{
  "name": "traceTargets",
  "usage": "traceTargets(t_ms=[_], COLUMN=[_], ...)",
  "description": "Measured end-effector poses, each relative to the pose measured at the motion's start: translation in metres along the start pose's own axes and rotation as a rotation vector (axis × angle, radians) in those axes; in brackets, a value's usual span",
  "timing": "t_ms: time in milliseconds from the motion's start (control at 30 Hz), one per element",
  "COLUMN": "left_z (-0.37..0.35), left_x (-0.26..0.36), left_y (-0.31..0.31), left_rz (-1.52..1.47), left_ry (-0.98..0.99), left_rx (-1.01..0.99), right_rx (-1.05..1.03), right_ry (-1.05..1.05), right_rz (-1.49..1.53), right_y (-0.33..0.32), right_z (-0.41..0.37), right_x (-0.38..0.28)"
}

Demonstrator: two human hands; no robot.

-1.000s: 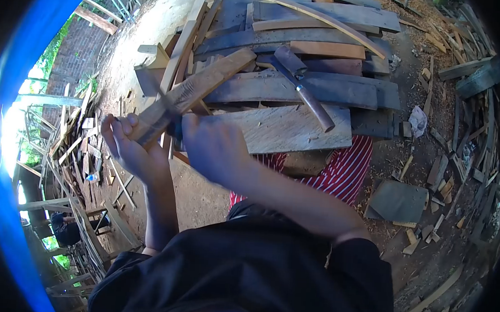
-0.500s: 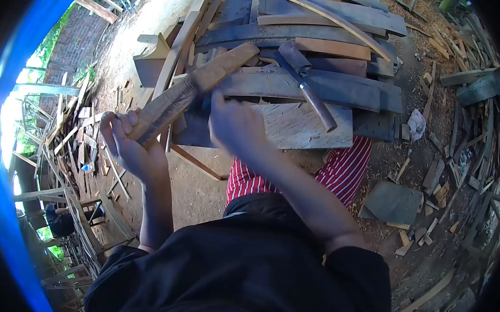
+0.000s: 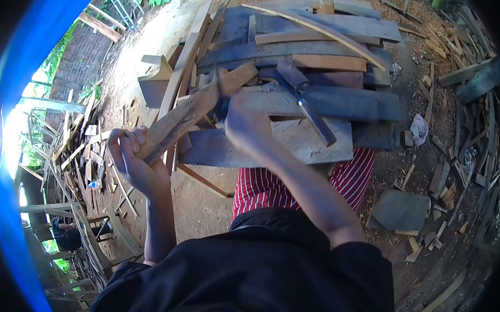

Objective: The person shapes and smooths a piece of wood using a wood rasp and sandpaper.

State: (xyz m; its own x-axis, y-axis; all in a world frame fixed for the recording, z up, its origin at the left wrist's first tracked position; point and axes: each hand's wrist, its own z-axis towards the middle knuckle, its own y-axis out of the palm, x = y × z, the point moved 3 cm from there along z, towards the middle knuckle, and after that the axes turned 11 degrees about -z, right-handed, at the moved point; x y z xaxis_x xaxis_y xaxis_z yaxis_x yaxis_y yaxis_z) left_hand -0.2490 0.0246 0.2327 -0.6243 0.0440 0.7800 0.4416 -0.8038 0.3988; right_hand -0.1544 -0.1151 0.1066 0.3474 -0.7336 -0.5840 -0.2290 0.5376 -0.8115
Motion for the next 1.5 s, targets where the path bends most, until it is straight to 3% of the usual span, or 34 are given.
traceTargets(t_ms=[67,167,200,300,333,433,467,500,567,600,700,767,833,900,1000,1100,1167,1200,1267,1300,1433,1500], left_z=[0.002,-0.002,-0.003,0.000,0.001,0.003,0.003,0.001,0.001,-0.002,-0.002,0.001,0.001,0.004,0.004,0.004,0.000,0.002,0.004,0.006,0.009,0.010], left_x=[0.002,0.002,0.003,0.004,0.004,0.000,-0.001,0.001,0.001,0.002,0.003,-0.001,0.000,0.002,0.005,0.004,0.005,0.005,0.004,0.006,0.007,0.004], left_y=[-0.003,-0.005,-0.001,-0.003,-0.006,-0.025,-0.030,-0.037,-0.041,-0.040,-0.036,-0.051,-0.041,-0.037,-0.029,-0.026,-0.023,-0.029,-0.029,-0.027,-0.029,-0.026], left_rz=[-0.001,-0.030,-0.010,0.003,0.033,-0.031,0.017,0.073,0.127,0.146,0.211,0.010,0.066,0.065,0.100,0.111,0.143,0.102,0.120,0.126,0.131,0.144], left_ry=[-0.005,-0.063,-0.069,-0.057,-0.044,-0.076,-0.076,-0.078,-0.080,-0.091,-0.120,-0.110,-0.121,-0.095,-0.081,-0.064,-0.086,-0.098,-0.114,-0.110,-0.103,-0.102], left_rx=[0.007,0.006,0.013,-0.063,-0.024,-0.034,0.046,0.124,0.157,0.141,0.215,-0.056,0.027,-0.090,-0.086,-0.065,-0.026,-0.045,-0.062,-0.082,-0.114,-0.129], right_rx=[-0.166,-0.097,-0.136,-0.191,-0.021,0.100,-0.183,-0.202,-0.105,0.039,-0.025,-0.023,0.009,-0.015,-0.094,-0.061,0.360,0.337,-0.030,-0.025,0.034,0.500], right_ry=[-0.068,0.003,0.036,0.068,0.046,-0.090,0.012,0.018,0.113,0.142,0.028,0.070,0.005,0.060,0.107,0.092,0.004,0.012,0.127,0.124,0.098,-0.018], right_rz=[-0.066,-0.118,0.019,0.032,0.061,-0.108,0.023,0.033,0.198,0.196,0.077,0.089,-0.127,-0.022,0.005,0.016,-0.228,-0.221,0.058,0.066,-0.031,-0.302], right_y=[-0.010,0.000,0.000,0.020,0.016,0.006,-0.001,0.002,0.008,0.008,0.024,0.016,0.018,0.027,0.020,0.021,0.031,0.028,0.016,0.022,0.028,0.035], right_z=[-0.027,-0.012,0.008,0.037,0.025,-0.019,-0.014,-0.004,0.036,0.052,0.037,0.017,0.010,0.046,0.074,0.047,0.023,0.027,0.062,0.068,0.053,0.029], right_x=[-0.014,0.002,0.015,0.034,0.028,-0.002,0.001,0.010,0.041,0.043,0.029,0.013,0.010,0.036,0.047,0.033,0.022,0.027,0.048,0.051,0.041,0.024])
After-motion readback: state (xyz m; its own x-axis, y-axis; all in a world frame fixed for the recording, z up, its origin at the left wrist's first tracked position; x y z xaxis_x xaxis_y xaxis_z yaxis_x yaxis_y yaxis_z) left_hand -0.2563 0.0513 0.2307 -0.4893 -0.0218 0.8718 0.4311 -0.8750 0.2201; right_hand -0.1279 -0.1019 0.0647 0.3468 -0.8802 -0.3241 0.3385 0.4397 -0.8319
